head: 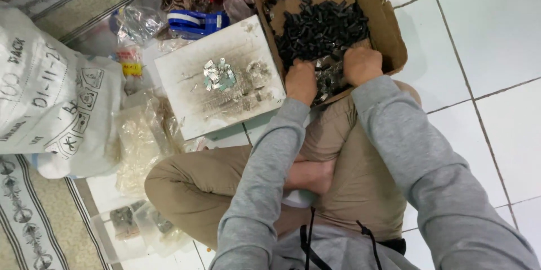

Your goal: Sorting small metal components and placing them into a cardboard box

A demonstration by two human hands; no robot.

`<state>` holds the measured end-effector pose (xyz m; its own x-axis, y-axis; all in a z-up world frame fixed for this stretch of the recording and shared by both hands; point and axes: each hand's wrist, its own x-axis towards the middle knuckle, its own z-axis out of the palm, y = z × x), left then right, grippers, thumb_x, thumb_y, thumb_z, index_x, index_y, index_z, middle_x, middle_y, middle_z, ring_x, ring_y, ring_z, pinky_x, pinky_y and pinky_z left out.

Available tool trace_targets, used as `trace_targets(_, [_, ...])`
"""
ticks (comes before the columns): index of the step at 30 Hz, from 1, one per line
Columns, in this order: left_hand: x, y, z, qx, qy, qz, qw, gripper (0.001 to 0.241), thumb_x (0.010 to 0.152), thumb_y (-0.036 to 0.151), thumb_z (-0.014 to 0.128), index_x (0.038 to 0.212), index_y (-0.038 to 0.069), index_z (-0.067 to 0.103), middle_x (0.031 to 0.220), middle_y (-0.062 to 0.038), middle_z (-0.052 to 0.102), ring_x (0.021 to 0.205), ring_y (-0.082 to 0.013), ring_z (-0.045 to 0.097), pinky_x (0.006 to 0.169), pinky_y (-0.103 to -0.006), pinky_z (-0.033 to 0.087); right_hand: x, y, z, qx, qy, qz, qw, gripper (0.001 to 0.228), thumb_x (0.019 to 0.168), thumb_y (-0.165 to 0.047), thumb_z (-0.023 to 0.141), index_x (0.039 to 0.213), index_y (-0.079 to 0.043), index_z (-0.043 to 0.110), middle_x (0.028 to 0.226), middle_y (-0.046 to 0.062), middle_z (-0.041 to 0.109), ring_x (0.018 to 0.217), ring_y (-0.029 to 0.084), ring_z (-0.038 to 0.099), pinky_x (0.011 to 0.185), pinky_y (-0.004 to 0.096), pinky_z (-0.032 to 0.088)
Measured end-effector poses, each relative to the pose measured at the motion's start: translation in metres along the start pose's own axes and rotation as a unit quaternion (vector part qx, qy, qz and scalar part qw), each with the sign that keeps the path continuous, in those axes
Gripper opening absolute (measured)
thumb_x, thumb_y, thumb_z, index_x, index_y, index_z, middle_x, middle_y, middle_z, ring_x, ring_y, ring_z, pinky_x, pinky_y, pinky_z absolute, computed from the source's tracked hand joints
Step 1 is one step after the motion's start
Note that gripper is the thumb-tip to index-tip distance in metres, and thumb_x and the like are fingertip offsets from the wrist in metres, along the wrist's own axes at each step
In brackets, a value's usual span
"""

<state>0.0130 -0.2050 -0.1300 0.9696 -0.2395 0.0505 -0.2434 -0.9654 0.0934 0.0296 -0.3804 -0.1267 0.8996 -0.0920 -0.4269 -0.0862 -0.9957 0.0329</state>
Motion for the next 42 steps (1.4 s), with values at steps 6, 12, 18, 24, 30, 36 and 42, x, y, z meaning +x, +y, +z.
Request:
trace_targets(6, [0.007,-0.015,0.018,-0.102,-0.119,0.01,0.988,0.019,0.085,-0.004,0.059,0.085,0.0,0.078,0.079,-0.022,0.074,0.078,-0.0353,0.078,0.063,-0.0429,0.065,-0.006,-0.019,0.0,0.015,-0.004,-0.071,0.997,0.02,0.092,-0.005,0.061,0.09,-0.001,0.081,0.082,0.018,0.078,0.084,0.035,0.078,0.068,0.051,0.062])
trace_targets(12, [0.007,-0.018,0.018,-0.171,-0.138,0.017,0.975,0.019,0.089,-0.002,0.057,0.1,-0.005,0.072,0.089,-0.026,0.071,0.086,-0.0429,0.076,0.071,-0.0509,0.065,-0.024,-0.02,-0.031,0.113,-0.077,-0.102,0.985,0.025,0.091,-0.011,0.062,0.096,0.004,0.081,0.093,0.028,0.078,0.099,0.046,0.075,0.081,0.056,0.06])
trace_targets(18, [-0.001,-0.022,-0.051,-0.297,-0.176,0.01,0.939,0.024,0.089,-0.003,0.056,0.111,-0.004,0.065,0.098,-0.03,0.073,0.096,-0.0485,0.074,0.079,-0.0563,0.063,-0.047,-0.027,-0.063,0.133,-0.066,-0.07,0.986,0.024,0.086,-0.008,0.068,0.102,0.005,0.08,0.095,0.028,0.078,0.098,0.045,0.075,0.08,0.058,0.06])
trace_targets(24, [0.011,-0.009,-0.065,-0.302,-0.127,0.027,0.944,0.033,0.092,-0.003,0.059,0.124,-0.003,0.068,0.112,-0.03,0.07,0.105,-0.045,0.073,0.083,-0.0512,0.064,-0.012,-0.029,-0.014,0.034,-0.024,-0.075,0.996,0.017,0.083,-0.012,0.068,0.089,-0.001,0.081,0.082,0.019,0.078,0.084,0.038,0.078,0.07,0.053,0.062])
trace_targets(30, [0.013,-0.009,-0.019,-0.219,-0.09,0.036,0.971,0.032,0.089,-0.004,0.059,0.12,-0.002,0.067,0.1,-0.022,0.073,0.093,-0.04,0.075,0.076,-0.0516,0.064,-0.013,-0.028,-0.02,0.088,-0.031,-0.058,0.994,0.02,0.085,-0.005,0.067,0.094,0.008,0.078,0.088,0.028,0.077,0.089,0.044,0.076,0.073,0.056,0.061])
trace_targets(36, [0.019,-0.011,-0.002,-0.259,-0.099,0.031,0.96,0.025,0.089,-0.003,0.054,0.107,0.0,0.072,0.089,-0.019,0.073,0.087,-0.0401,0.076,0.07,-0.0503,0.065,-0.024,-0.019,-0.043,0.239,-0.104,-0.034,0.965,0.033,0.087,-0.014,0.073,0.111,0.008,0.076,0.106,0.035,0.074,0.107,0.051,0.07,0.086,0.062,0.057])
trace_targets(42, [0.022,-0.016,-0.009,-0.29,-0.168,0.011,0.942,0.023,0.085,0.004,0.059,0.096,0.008,0.079,0.091,-0.018,0.073,0.092,-0.0421,0.075,0.078,-0.0526,0.064,-0.008,0.018,-0.034,0.295,0.035,-0.02,0.955,0.021,0.087,-0.013,0.072,0.105,-0.007,0.08,0.099,0.024,0.077,0.1,0.047,0.072,0.086,0.056,0.059])
